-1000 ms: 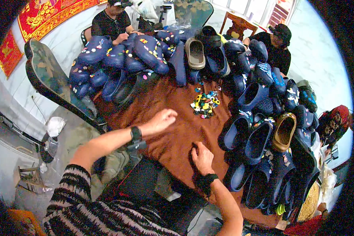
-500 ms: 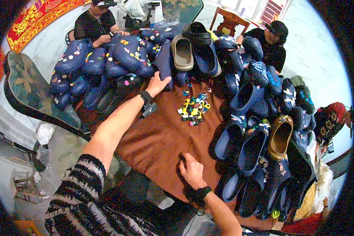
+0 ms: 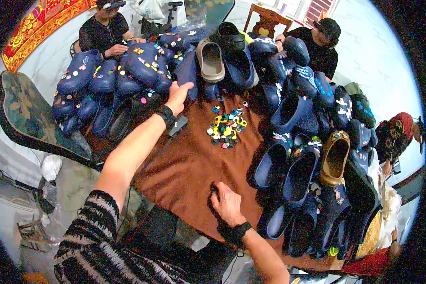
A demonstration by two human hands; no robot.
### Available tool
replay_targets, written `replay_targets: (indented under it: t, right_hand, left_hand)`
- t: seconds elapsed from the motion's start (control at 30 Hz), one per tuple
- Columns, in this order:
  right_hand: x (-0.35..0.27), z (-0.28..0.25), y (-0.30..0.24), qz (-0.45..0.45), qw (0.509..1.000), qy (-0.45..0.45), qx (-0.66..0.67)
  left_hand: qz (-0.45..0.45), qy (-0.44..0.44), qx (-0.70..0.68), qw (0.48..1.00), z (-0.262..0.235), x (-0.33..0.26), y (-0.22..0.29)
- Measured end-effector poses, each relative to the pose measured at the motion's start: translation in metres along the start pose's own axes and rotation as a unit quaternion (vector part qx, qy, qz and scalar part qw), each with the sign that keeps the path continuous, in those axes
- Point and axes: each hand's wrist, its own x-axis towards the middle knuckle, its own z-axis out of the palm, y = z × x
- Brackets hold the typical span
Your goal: Manually inserting decorative charms into the holes of foam clogs.
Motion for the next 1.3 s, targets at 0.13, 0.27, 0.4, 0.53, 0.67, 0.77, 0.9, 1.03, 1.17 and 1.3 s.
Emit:
replay_targets:
  t: [0.13, 0.27, 0.4, 0.53, 0.67, 0.77, 0.9, 1.03, 1.17, 1.3]
  right_hand:
    - [-0.002, 0.001, 0.006, 0.007, 1.0, 0.0, -0.019]
    - [-0.005, -0.001, 0.011, 0.012, 1.0, 0.016, -0.011]
    - [0.003, 0.004, -0.004, -0.006, 1.0, 0.001, 0.005]
    - [0.0, 0.0, 0.003, 0.023, 0.999, -0.01, -0.02]
    - [0.001, 0.002, 0.0, 0.024, 0.999, -0.019, -0.013]
    - [-0.003, 0.004, 0.004, 0.007, 1.0, 0.011, 0.008]
    - [-0.003, 0.0, 0.002, 0.043, 0.999, -0.025, -0.003]
    - [-0.003, 0.008, 0.01, 0.016, 1.0, -0.003, 0.002]
    - [0.001, 0.0, 0.007, 0.028, 0.999, 0.006, 0.031]
    - [0.006, 0.0, 0.029, 0.119, 0.962, 0.064, 0.235]
  left_hand:
    - [-0.029, -0.025, -0.12, 0.992, -0.006, -0.002, 0.021]
    - [-0.067, -0.024, -0.196, 0.978, -0.003, 0.005, 0.039]
    - [-0.052, -0.004, -0.251, 0.967, -0.038, 0.027, 0.046]
    - [0.108, 0.043, -0.152, 0.981, -0.001, -0.043, 0.061]
    - [0.242, 0.015, 0.07, 0.968, -0.028, -0.106, 0.091]
    - [0.322, -0.033, 0.17, 0.931, -0.052, -0.157, 0.099]
    - [0.36, -0.064, 0.354, 0.861, -0.098, -0.235, 0.097]
    - [0.409, -0.159, 0.441, 0.783, -0.138, -0.318, 0.11]
    - [0.385, -0.215, 0.472, 0.764, -0.156, -0.379, 0.107]
    - [0.358, -0.293, 0.527, 0.713, -0.151, -0.41, 0.094]
